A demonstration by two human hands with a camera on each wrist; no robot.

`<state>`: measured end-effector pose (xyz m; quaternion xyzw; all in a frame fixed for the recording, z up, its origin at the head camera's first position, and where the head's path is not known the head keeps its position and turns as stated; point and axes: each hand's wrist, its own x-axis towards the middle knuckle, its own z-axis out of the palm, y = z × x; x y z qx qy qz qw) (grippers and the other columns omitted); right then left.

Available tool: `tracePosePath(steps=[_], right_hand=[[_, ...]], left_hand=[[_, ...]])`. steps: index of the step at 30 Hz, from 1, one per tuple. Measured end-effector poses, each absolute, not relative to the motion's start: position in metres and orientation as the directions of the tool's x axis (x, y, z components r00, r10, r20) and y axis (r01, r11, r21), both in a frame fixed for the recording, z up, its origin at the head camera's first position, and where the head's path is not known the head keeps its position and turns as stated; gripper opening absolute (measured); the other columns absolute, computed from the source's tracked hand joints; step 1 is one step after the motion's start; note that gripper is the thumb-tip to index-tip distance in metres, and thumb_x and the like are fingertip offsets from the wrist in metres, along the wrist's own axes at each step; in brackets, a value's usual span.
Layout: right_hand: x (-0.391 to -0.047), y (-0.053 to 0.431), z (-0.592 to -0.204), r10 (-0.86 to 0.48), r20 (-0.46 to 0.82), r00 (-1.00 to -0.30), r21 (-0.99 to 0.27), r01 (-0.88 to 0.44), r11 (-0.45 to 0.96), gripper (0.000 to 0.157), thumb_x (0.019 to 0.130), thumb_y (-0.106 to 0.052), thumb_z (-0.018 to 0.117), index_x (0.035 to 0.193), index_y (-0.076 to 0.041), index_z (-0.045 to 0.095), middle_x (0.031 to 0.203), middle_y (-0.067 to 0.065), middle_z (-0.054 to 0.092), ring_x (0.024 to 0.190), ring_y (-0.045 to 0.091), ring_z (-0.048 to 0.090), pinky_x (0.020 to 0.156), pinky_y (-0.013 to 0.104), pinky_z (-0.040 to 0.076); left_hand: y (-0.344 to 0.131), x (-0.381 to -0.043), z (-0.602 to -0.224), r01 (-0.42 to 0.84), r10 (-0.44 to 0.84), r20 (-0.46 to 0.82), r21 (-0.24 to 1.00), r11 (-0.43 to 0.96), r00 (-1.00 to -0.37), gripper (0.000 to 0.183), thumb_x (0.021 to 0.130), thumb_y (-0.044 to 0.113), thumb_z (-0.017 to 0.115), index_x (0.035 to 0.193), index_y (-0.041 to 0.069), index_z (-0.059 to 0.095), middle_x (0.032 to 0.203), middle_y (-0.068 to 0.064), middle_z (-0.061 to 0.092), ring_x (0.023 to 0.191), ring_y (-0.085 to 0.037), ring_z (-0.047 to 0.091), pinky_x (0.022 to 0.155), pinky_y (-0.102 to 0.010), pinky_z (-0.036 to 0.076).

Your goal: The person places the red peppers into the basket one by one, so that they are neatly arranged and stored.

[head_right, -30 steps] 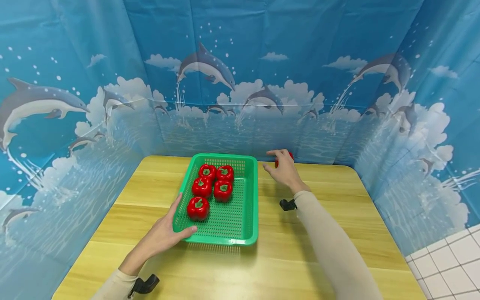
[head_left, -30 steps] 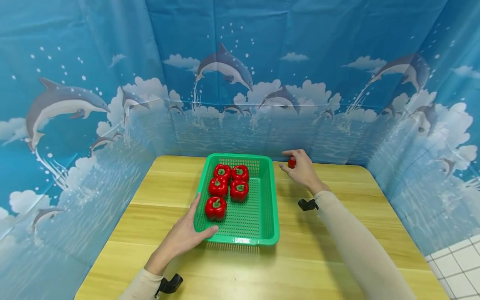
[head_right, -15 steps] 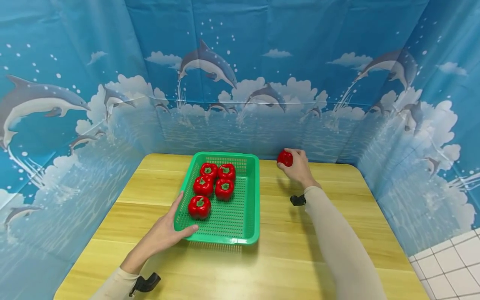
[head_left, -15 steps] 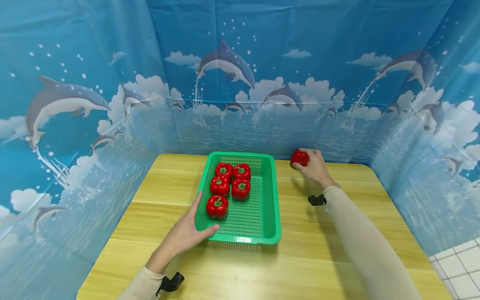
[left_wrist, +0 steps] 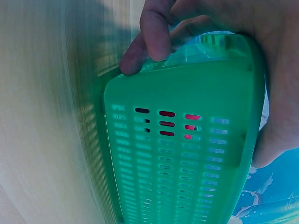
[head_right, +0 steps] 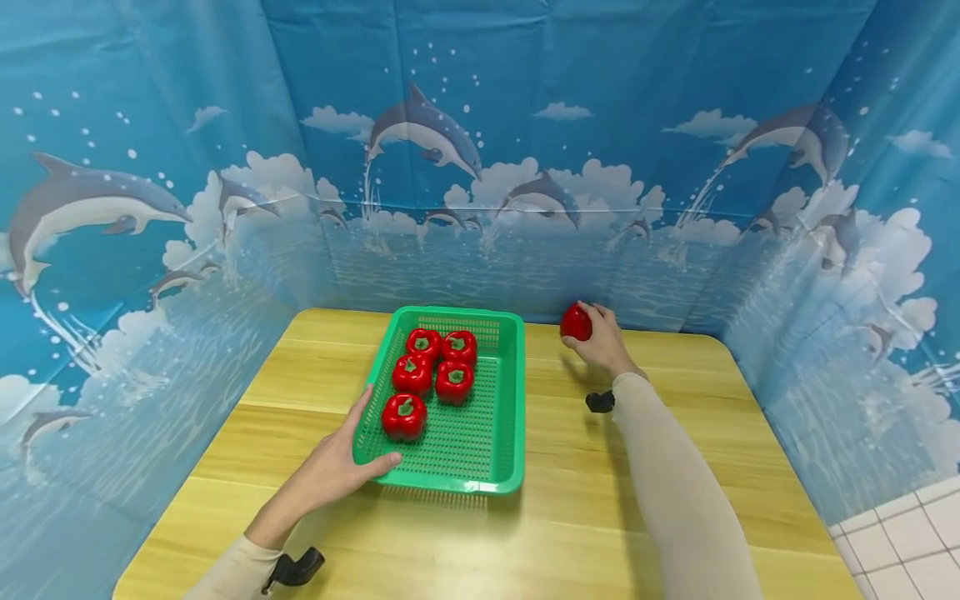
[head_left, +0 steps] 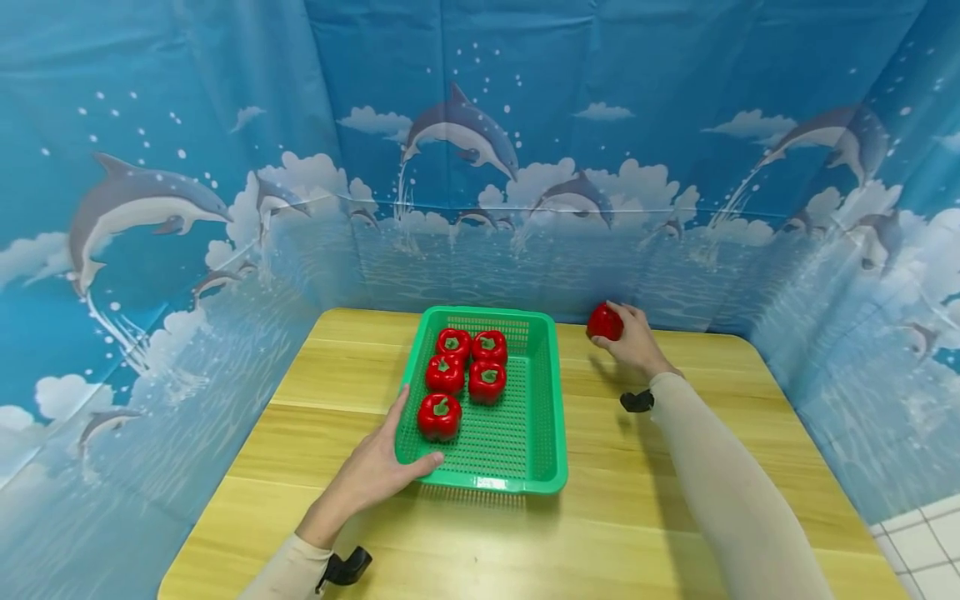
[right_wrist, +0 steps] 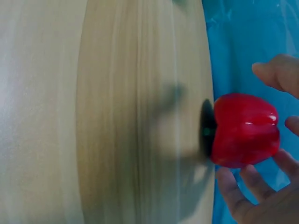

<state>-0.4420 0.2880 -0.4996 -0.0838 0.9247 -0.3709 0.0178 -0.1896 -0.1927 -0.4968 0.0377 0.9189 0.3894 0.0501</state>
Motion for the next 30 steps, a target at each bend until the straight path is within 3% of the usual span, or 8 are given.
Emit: tracePosePath(steps=[6, 13, 21, 27, 30], right_hand=[[-0.441, 0.29, -0.505, -0.163, 0.047, -0.986, -0.697, -0.149, 0.702, 0.086, 0.115, -0.026, 0.074, 0.185, -0.005, 0.027, 0.191, 0.034, 0.007, 0.17, 0.067, 0.028, 0.129, 0.082, 0.042], [-0.441, 0.293, -0.511, -0.094, 0.071, -0.993, -0.729, -0.116, 0.674, 0.074, 0.115, -0.025, 0.074, 0.177, -0.003, 0.041, 0.186, 0.036, 0.014, 0.165, 0.066, 0.034, 0.128, 0.082, 0.043], [-0.437, 0.294, -0.515, -0.048, 0.145, -0.988, -0.737, -0.14, 0.661, 0.057, 0.114, -0.025, 0.079, 0.155, 0.004, 0.053, 0.188, 0.032, 0.024, 0.168, 0.062, 0.035, 0.132, 0.08, 0.039], [-0.434, 0.293, -0.527, 0.007, 0.207, -0.978, -0.732, -0.15, 0.665, 0.049, 0.11, -0.022, 0.084, 0.141, 0.005, 0.055, 0.17, 0.034, 0.052, 0.136, 0.052, 0.059, 0.117, 0.069, 0.054], [-0.433, 0.293, -0.532, 0.033, 0.23, -0.973, -0.737, -0.152, 0.659, 0.053, 0.109, -0.019, 0.085, 0.144, 0.006, 0.053, 0.162, 0.036, 0.056, 0.134, 0.053, 0.062, 0.117, 0.069, 0.057]], left_hand=[[-0.192, -0.189, -0.498, 0.027, 0.106, -0.066, 0.717, 0.696, -0.992, 0.123, 0.101, 0.066, 0.085, 0.189, 0.04, 0.004, 0.19, -0.022, 0.036, 0.146, -0.063, 0.066, 0.106, -0.081, 0.06], [-0.191, -0.188, -0.498, 0.021, 0.103, -0.071, 0.715, 0.698, -0.992, 0.124, 0.099, 0.071, 0.084, 0.189, 0.041, 0.004, 0.188, -0.023, 0.038, 0.144, -0.063, 0.067, 0.106, -0.081, 0.06], [-0.191, -0.187, -0.497, 0.02, 0.096, -0.067, 0.714, 0.7, -0.993, 0.124, 0.099, 0.069, 0.085, 0.189, 0.041, 0.005, 0.188, -0.023, 0.039, 0.141, -0.062, 0.07, 0.104, -0.081, 0.061], [-0.191, -0.188, -0.496, 0.017, 0.093, -0.068, 0.713, 0.701, -0.993, 0.124, 0.1, 0.068, 0.085, 0.189, 0.041, 0.005, 0.187, -0.023, 0.04, 0.141, -0.062, 0.07, 0.104, -0.08, 0.061], [-0.192, -0.189, -0.496, 0.019, 0.096, -0.068, 0.714, 0.7, -0.993, 0.123, 0.1, 0.068, 0.085, 0.189, 0.042, 0.004, 0.188, -0.023, 0.039, 0.141, -0.061, 0.07, 0.103, -0.079, 0.062]])
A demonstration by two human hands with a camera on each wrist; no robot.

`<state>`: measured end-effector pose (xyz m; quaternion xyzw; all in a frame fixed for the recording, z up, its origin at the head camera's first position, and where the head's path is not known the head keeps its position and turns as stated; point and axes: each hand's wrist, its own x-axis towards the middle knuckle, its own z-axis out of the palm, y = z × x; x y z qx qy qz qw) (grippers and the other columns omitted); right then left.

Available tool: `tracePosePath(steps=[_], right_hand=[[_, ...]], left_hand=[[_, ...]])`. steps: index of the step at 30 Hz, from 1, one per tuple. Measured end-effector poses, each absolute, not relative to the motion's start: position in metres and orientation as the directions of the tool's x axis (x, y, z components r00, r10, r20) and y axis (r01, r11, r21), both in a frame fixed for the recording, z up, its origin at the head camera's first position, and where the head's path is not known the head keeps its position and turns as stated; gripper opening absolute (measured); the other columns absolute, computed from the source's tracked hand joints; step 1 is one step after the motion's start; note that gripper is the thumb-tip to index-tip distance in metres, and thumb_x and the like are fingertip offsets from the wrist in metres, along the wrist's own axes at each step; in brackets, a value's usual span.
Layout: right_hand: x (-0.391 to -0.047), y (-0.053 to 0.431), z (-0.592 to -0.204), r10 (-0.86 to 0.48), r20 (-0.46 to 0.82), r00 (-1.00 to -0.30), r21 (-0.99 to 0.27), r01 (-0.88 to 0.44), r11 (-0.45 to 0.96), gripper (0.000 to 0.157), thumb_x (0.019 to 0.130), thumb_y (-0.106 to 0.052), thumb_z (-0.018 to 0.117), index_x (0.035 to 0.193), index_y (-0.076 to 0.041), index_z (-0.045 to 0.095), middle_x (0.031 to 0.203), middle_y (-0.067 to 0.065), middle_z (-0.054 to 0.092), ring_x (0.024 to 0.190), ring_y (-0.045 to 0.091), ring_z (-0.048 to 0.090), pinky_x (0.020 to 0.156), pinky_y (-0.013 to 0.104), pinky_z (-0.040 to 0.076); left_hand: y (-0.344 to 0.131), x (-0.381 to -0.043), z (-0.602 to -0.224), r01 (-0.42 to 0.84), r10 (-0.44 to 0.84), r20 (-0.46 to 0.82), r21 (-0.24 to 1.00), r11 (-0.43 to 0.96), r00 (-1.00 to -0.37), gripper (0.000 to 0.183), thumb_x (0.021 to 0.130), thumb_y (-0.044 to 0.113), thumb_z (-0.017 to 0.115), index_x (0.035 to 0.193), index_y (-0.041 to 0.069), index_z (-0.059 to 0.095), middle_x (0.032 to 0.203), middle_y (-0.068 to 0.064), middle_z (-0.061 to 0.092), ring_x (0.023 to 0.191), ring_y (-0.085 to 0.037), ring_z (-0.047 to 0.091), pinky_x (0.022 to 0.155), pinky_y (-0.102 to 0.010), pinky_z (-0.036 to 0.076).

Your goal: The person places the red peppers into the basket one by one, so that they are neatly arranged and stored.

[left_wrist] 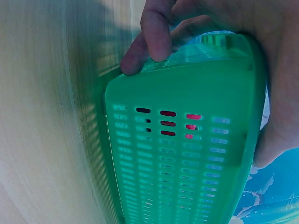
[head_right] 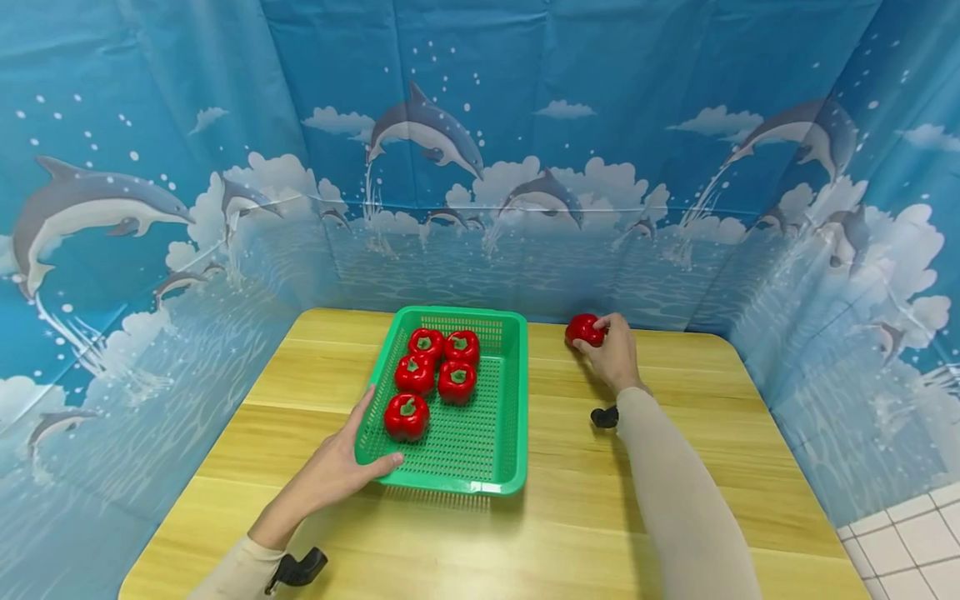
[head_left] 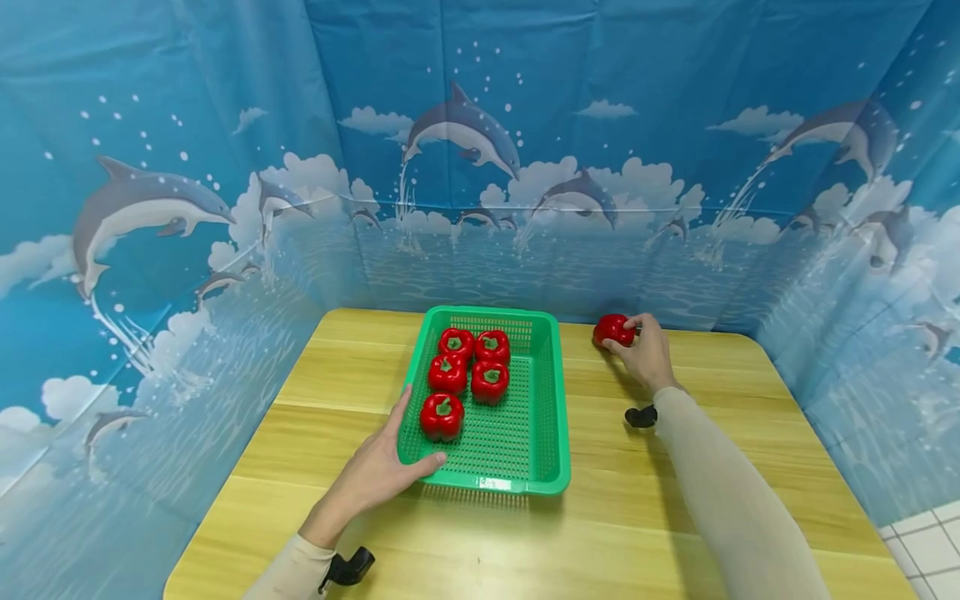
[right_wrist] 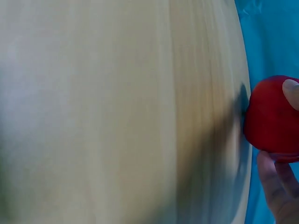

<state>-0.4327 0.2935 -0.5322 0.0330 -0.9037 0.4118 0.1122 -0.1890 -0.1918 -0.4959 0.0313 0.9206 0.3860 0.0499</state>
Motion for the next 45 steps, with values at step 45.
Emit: tracePosePath(steps=[45], right_hand=[[-0.393, 0.287, -0.518, 0.021, 0.251, -0.968, -0.743, -0.179, 0.645, 0.087, 0.109, -0.048, 0.084, 0.172, -0.001, 0.047, 0.168, 0.033, 0.058, 0.137, 0.053, 0.068, 0.114, 0.068, 0.062]], left_hand=[[-0.193, -0.192, -0.498, 0.061, 0.125, -0.035, 0.723, 0.688, -0.992, 0.123, 0.101, 0.065, 0.084, 0.19, 0.036, 0.004, 0.187, -0.026, 0.039, 0.144, -0.061, 0.069, 0.106, -0.077, 0.062]])
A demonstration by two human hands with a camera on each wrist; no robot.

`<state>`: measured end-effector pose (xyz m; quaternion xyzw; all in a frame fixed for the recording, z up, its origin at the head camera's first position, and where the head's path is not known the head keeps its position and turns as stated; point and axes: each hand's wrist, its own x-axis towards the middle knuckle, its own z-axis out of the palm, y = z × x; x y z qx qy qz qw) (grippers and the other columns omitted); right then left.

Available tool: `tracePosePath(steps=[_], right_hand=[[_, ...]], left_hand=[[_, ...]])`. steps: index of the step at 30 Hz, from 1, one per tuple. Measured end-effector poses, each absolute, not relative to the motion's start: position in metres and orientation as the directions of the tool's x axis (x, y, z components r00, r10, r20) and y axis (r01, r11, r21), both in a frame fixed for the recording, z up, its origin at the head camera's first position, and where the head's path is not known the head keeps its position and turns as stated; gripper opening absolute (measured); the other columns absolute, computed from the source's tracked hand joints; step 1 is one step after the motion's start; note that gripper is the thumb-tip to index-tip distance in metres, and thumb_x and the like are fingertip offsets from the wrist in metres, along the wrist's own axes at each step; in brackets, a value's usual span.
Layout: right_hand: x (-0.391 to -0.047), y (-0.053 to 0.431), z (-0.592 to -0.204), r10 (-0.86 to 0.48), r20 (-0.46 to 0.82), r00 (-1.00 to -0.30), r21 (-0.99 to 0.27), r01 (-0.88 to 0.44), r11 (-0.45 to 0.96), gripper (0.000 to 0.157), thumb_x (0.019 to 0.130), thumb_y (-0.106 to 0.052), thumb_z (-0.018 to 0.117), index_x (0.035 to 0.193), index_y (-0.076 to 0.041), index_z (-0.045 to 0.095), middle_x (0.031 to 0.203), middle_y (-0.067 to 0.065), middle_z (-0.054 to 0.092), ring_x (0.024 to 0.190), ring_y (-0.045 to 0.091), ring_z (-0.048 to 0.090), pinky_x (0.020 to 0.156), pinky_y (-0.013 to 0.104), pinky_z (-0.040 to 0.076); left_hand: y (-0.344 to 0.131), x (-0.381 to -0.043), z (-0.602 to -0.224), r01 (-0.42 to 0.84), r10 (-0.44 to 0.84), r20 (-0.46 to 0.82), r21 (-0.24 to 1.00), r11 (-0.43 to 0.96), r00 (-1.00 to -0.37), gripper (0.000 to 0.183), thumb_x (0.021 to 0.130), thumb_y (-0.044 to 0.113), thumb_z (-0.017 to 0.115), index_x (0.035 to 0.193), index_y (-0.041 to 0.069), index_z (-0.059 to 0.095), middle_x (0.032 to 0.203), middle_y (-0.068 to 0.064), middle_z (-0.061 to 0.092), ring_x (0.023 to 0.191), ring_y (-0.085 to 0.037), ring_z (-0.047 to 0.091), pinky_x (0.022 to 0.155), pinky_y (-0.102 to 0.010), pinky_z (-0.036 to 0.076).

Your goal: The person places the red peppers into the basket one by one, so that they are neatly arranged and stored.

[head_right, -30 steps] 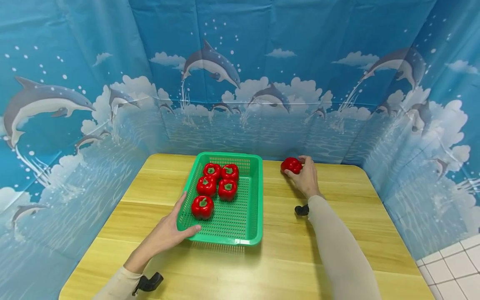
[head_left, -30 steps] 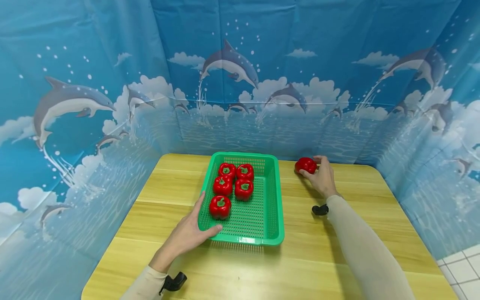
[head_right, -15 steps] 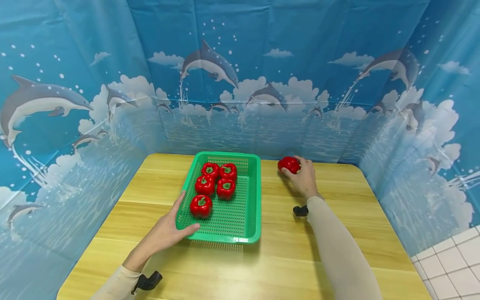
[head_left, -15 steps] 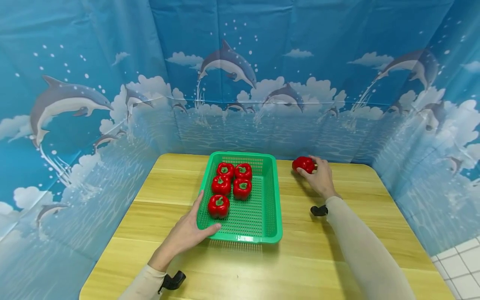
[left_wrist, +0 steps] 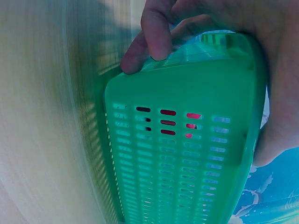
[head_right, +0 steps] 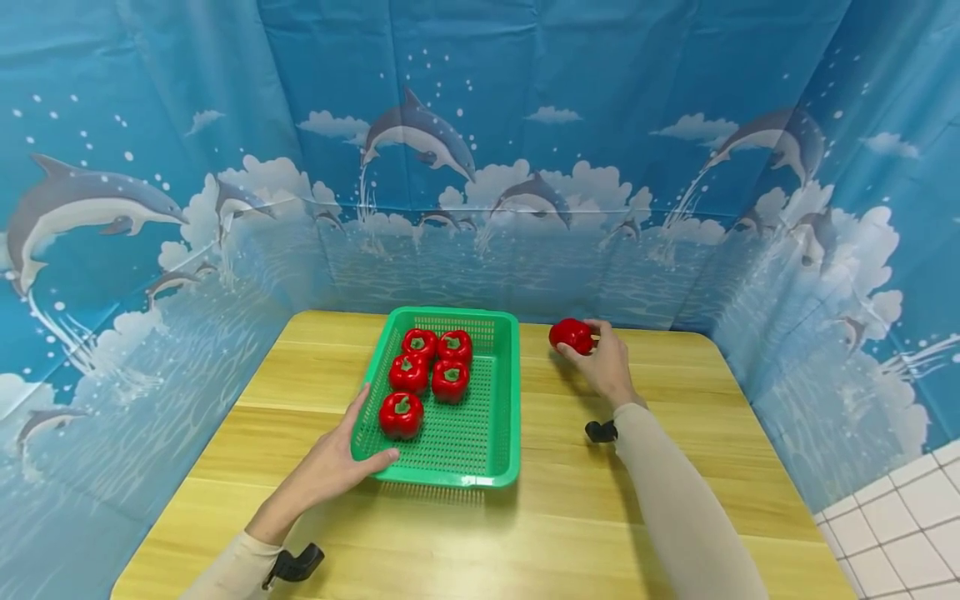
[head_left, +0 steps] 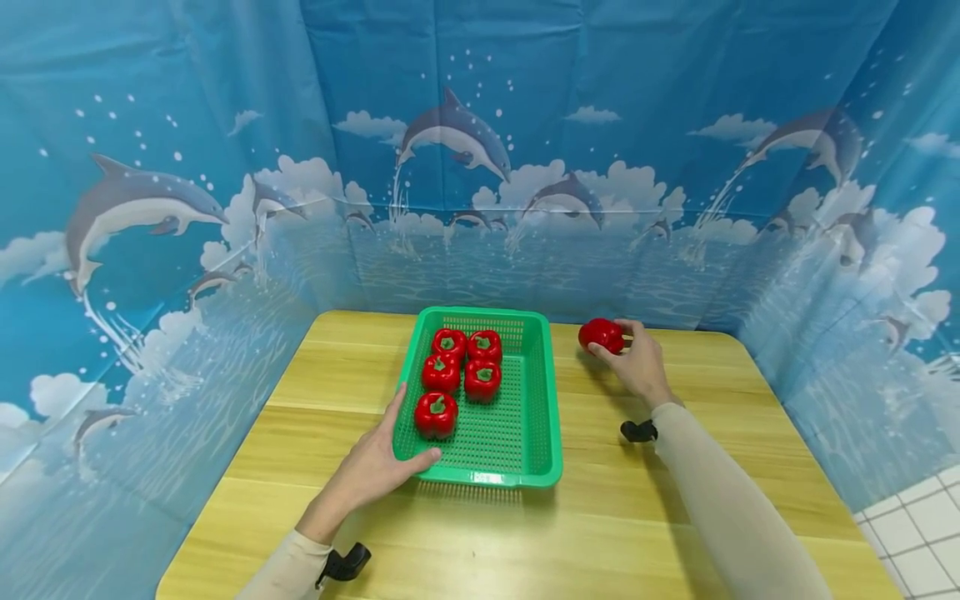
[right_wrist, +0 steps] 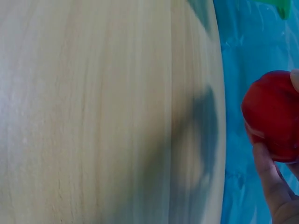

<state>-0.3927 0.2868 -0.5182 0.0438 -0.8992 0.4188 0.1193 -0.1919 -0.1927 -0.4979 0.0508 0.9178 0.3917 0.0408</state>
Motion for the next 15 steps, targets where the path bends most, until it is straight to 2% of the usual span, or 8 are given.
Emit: tracePosePath(steps=[4, 9, 15], right_hand=[[-0.387, 0.285, -0.516, 0.02, 0.248, -0.969, -0.75, -0.178, 0.636, 0.087, 0.109, -0.045, 0.085, 0.171, 0.001, 0.046, 0.168, 0.034, 0.057, 0.141, 0.054, 0.067, 0.115, 0.069, 0.062], [-0.382, 0.282, -0.514, 0.021, 0.265, -0.964, -0.752, -0.193, 0.631, 0.082, 0.108, -0.036, 0.087, 0.167, 0.001, 0.045, 0.165, 0.034, 0.057, 0.14, 0.055, 0.066, 0.114, 0.071, 0.062], [-0.375, 0.279, -0.513, 0.019, 0.298, -0.954, -0.738, -0.218, 0.639, 0.079, 0.107, -0.034, 0.087, 0.164, 0.001, 0.044, 0.162, 0.034, 0.058, 0.137, 0.055, 0.065, 0.112, 0.072, 0.062]], left_hand=[[-0.193, -0.191, -0.498, 0.063, 0.126, -0.034, 0.723, 0.688, -0.991, 0.122, 0.102, 0.065, 0.084, 0.19, 0.036, 0.004, 0.187, -0.026, 0.039, 0.143, -0.06, 0.07, 0.105, -0.076, 0.063], [-0.193, -0.191, -0.498, 0.058, 0.124, -0.039, 0.724, 0.687, -0.992, 0.122, 0.102, 0.064, 0.084, 0.19, 0.036, 0.004, 0.188, -0.025, 0.037, 0.149, -0.062, 0.064, 0.11, -0.08, 0.059], [-0.192, -0.191, -0.498, 0.059, 0.123, -0.037, 0.723, 0.689, -0.992, 0.122, 0.103, 0.065, 0.083, 0.19, 0.036, 0.004, 0.188, -0.025, 0.036, 0.151, -0.063, 0.062, 0.112, -0.08, 0.058]])
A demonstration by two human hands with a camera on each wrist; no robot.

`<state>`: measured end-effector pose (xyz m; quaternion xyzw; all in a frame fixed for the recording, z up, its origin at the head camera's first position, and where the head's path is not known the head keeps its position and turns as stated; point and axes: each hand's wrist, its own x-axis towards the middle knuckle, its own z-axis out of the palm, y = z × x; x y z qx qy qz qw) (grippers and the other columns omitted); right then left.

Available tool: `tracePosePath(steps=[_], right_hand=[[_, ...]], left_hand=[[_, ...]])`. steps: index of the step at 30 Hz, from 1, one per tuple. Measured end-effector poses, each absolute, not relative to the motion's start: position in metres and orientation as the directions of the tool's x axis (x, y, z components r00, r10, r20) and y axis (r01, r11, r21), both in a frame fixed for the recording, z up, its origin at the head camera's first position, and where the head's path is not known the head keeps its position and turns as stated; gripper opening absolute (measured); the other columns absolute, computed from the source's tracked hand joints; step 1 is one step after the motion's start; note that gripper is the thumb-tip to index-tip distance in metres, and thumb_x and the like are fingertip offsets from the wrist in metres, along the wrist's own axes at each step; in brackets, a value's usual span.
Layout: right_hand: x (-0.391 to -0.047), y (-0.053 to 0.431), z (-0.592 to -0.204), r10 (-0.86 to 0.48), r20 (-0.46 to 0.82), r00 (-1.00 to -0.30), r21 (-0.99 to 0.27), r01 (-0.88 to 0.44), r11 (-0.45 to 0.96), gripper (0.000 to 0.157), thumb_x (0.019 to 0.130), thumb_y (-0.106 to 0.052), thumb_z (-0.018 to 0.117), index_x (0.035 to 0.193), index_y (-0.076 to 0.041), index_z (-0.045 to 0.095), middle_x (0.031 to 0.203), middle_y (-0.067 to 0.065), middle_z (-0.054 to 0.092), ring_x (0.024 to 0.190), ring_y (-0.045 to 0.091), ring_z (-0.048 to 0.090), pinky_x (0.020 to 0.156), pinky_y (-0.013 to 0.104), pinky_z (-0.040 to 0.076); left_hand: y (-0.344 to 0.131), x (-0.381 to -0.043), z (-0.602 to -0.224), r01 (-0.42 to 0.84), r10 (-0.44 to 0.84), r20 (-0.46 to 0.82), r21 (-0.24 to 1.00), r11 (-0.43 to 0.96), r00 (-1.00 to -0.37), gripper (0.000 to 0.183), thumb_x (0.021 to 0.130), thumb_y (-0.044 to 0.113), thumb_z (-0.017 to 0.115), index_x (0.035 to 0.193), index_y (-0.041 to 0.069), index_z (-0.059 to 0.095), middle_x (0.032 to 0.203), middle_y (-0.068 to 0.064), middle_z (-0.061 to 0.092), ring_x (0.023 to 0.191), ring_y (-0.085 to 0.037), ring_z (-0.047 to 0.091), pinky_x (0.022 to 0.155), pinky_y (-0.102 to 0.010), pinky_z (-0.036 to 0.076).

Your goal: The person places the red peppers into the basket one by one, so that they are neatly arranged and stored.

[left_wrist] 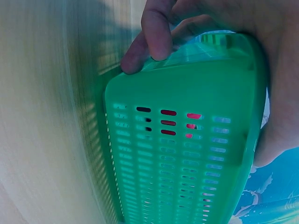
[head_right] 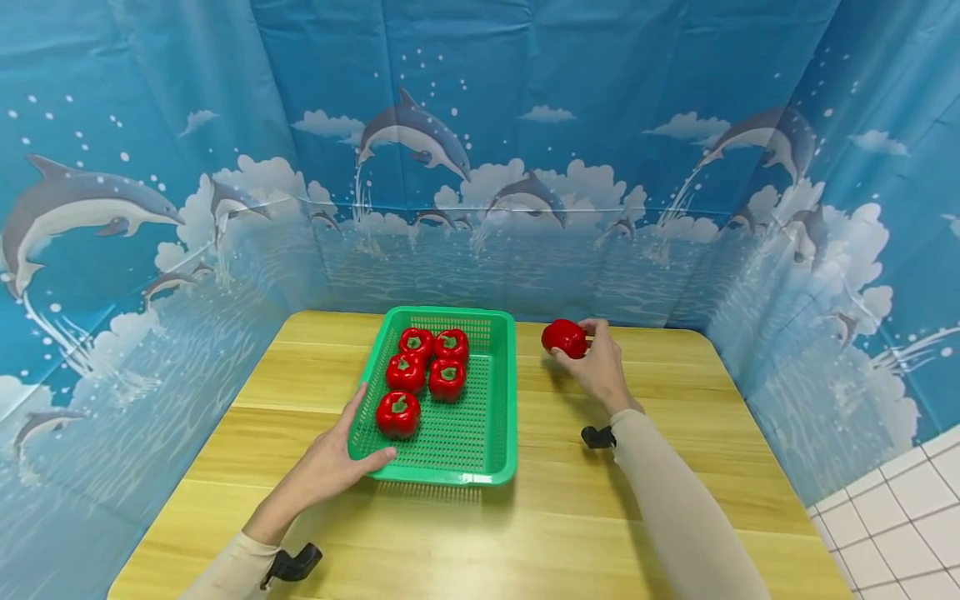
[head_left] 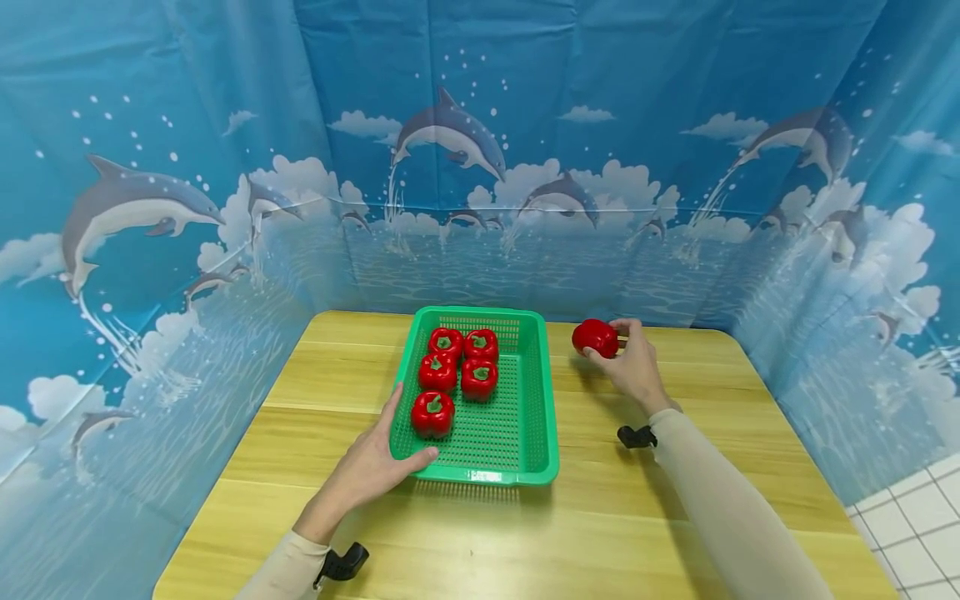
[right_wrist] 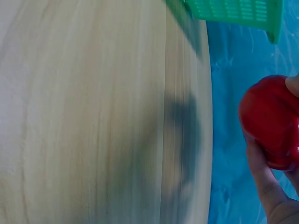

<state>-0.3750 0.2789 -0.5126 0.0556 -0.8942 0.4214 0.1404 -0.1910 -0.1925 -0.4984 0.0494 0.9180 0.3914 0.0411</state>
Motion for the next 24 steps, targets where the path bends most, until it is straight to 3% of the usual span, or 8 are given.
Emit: tracePosePath(steps=[13, 24], right_hand=[[-0.363, 0.273, -0.507, -0.061, 0.373, -0.926, -0.7, -0.324, 0.636, 0.076, 0.104, -0.024, 0.089, 0.168, -0.005, 0.051, 0.163, 0.03, 0.06, 0.141, 0.051, 0.062, 0.108, 0.071, 0.063], [-0.35, 0.26, -0.491, -0.113, 0.327, -0.938, -0.695, -0.32, 0.644, 0.076, 0.104, -0.029, 0.084, 0.173, -0.019, 0.055, 0.15, 0.028, 0.054, 0.126, 0.045, 0.06, 0.101, 0.066, 0.064]], left_hand=[[-0.192, -0.19, -0.498, 0.054, 0.12, -0.039, 0.724, 0.688, -0.992, 0.122, 0.103, 0.064, 0.084, 0.19, 0.034, 0.004, 0.188, -0.025, 0.037, 0.151, -0.064, 0.061, 0.112, -0.081, 0.058], [-0.192, -0.189, -0.496, 0.056, 0.121, -0.039, 0.725, 0.687, -0.992, 0.122, 0.103, 0.064, 0.083, 0.19, 0.034, 0.005, 0.189, -0.024, 0.036, 0.152, -0.064, 0.061, 0.112, -0.082, 0.058]])
